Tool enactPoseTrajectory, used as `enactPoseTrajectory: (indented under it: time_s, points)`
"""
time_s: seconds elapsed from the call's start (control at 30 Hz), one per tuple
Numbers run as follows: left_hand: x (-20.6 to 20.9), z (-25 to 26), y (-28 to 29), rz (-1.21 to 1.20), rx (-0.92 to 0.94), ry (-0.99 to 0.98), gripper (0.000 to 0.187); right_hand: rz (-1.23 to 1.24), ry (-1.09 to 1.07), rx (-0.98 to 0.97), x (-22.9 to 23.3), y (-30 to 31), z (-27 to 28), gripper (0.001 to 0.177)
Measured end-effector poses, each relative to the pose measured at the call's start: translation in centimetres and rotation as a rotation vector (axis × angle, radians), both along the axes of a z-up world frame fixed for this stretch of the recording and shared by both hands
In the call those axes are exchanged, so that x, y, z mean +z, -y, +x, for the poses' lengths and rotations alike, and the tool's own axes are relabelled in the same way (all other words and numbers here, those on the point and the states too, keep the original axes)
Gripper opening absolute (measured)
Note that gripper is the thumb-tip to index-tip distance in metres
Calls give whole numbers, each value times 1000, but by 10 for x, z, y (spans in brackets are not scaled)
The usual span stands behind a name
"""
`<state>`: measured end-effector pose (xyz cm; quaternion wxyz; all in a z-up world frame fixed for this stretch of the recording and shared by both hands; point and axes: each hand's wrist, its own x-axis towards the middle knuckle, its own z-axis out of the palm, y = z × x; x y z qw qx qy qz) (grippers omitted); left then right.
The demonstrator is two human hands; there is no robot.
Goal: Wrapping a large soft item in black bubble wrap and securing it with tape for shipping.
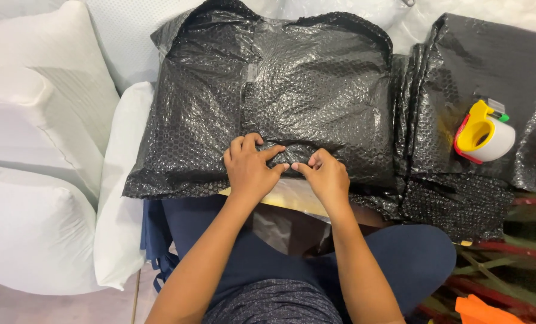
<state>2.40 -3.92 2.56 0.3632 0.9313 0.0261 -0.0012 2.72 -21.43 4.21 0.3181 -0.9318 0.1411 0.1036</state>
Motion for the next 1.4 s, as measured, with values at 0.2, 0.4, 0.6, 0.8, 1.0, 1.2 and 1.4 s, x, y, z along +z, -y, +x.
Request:
enactPoseTrajectory:
  time_s: [0.2,0.4,0.6,0.8,1.0,1.2,1.4]
  points:
    - [2,1,-4,-5,-21,-57,34,9,-18,-19,-21,7,5,29]
    - [8,3,-5,-46,-8,-109,31,41,0,-31,-26,13,5,24]
    - [10,0,-2,-43,4,-100,28,-50,36,1,0,-8,-7,39]
    - [15,-6,-3,-23,-17,-50,29,-80,57,29,-28,1,-6,31]
    - [-2,-9,-3,63,-27,41,31,63,322,125,-23,20,-31,19]
    - [-12,-14,-14,169,-53,219,29,-326,687,347,-42,89,-69,41]
    - [-12,-16,-23,237,-89,328,28,-635,729,449,-29,124,-75,21]
